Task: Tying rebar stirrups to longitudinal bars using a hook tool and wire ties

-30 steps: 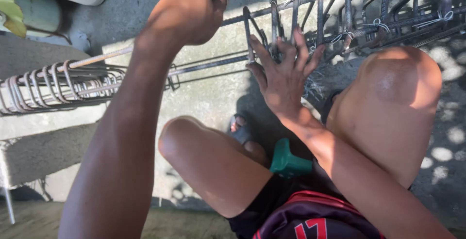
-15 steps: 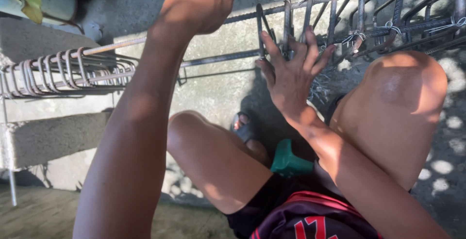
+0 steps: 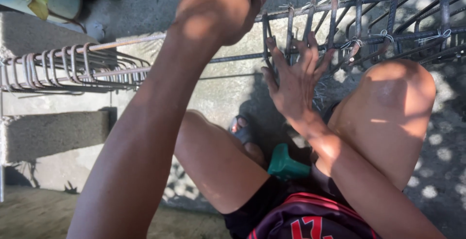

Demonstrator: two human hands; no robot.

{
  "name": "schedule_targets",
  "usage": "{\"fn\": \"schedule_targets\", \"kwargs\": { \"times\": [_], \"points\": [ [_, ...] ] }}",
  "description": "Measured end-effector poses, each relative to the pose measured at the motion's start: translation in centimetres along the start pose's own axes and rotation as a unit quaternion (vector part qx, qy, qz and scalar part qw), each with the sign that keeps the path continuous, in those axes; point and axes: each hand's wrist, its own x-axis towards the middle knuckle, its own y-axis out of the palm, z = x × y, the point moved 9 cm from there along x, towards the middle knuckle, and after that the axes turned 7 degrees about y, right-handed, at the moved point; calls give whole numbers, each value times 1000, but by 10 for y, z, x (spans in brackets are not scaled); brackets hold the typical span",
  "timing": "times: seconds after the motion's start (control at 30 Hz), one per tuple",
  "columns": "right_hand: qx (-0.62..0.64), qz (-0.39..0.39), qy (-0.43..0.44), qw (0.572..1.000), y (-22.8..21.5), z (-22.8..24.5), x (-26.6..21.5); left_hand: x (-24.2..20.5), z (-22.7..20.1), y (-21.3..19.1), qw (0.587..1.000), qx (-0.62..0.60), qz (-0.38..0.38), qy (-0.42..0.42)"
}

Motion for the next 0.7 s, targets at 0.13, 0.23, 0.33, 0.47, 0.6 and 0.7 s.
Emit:
{"fn": "schedule_targets", "kwargs": {
  "times": [0.13, 0.23, 0.33, 0.47, 0.6, 0.7],
  "points": [
    [-12, 27, -3, 1000, -35, 21, 15, -16, -34, -22, 965, 83, -241, 69],
    [-33, 57, -102, 993, -24, 23, 17, -8, -40, 25, 990, 122, -56, 48],
    [-3, 70, -126, 990, -13, 18, 18, -11, -38, 23, 995, 78, -61, 14],
    [-31, 81, -120, 989, -10, 16, 17, -13, -39, 15, 996, 46, -78, 10],
    [-19, 116, -107, 987, -5, 13, 18, -7, -8, 15, 992, -42, 96, -74],
    [0, 89, -128, 988, -7, 15, 16, -3, 4, -19, 979, -122, -164, -20]
  ]
}}
